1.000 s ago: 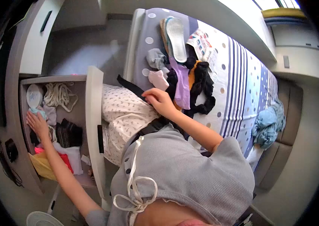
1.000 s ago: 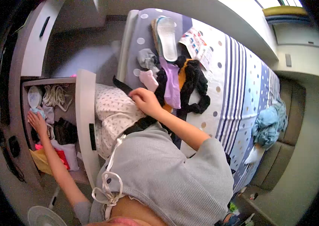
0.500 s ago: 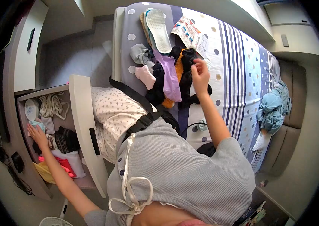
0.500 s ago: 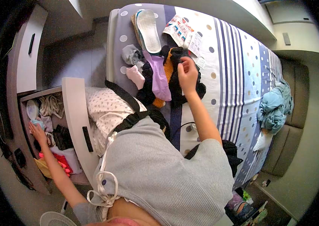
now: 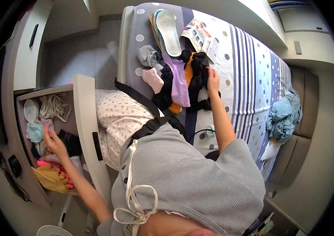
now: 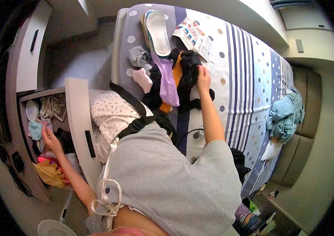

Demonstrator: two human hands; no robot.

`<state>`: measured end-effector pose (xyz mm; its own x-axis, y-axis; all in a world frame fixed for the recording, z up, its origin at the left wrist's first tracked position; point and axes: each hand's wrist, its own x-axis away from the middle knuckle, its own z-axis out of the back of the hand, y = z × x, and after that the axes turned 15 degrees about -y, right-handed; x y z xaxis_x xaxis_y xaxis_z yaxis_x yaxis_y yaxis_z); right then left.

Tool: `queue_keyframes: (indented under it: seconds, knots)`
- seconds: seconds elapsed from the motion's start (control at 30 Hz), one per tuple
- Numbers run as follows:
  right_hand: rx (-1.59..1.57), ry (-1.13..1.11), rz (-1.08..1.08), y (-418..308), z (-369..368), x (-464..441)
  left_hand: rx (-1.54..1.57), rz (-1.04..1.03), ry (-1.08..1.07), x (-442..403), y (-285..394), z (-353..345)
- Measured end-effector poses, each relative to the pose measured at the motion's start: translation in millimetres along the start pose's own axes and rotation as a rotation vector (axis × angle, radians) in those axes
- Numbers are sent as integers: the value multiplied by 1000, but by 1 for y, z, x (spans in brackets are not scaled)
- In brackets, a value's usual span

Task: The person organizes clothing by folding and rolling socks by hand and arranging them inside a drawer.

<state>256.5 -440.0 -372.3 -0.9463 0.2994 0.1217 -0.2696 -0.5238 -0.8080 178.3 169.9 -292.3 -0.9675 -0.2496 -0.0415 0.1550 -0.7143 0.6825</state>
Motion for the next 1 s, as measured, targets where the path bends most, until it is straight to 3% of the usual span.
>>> queue_keyframes:
  seconds: [0.03, 0.1, 0.2, 0.27, 0.4, 0.43, 0.5, 0.6, 0.77, 0.8, 0.87, 0.9, 0.93, 0.97, 1.0]
  knots:
    - [-31, 166, -31, 8, 5, -3, -23, -41, -28, 4, 11, -6]
    - [355, 375, -74, 31, 9, -5, -22, 6, -65, 9, 19, -12]
    - [478, -193, -262, 58, 22, -1, -18, 1, -74, 8, 32, -12]
    - [142, -156, -296, 66, 25, -2, -61, -4, -119, 10, 31, -14]
    - [-431, -77, -333, 6, 42, 2, -58, 14, -169, 13, 33, -17]
    - [-553, -54, -327, -16, 46, 4, -59, 8, -175, 13, 36, -18]
    - [-543, -69, -93, -23, 62, -12, -68, 18, -157, 13, 41, -16]
    - [-274, -36, 96, -121, 57, -15, -56, -22, -107, 14, 47, -10]
    - [-28, -708, 537, -260, -15, -17, 9, -295, -59, 16, 109, 10]
    - [46, -907, 854, -293, -45, -8, 41, -362, -97, 18, 121, 14]
    - [269, -1341, 1100, -361, -105, 25, 199, -458, -130, 23, 136, 13]
    - [314, -1576, 1046, -381, -133, 47, 251, -371, -177, 36, 138, 13]
    - [352, -1689, 1268, -395, -165, 56, 379, -253, -278, 39, 137, 14]
    - [370, -1781, 1349, -408, -190, 65, 510, -140, -376, 42, 136, 14]
    - [320, -1838, 1401, -417, -216, 78, 548, -108, -321, 50, 122, 2]
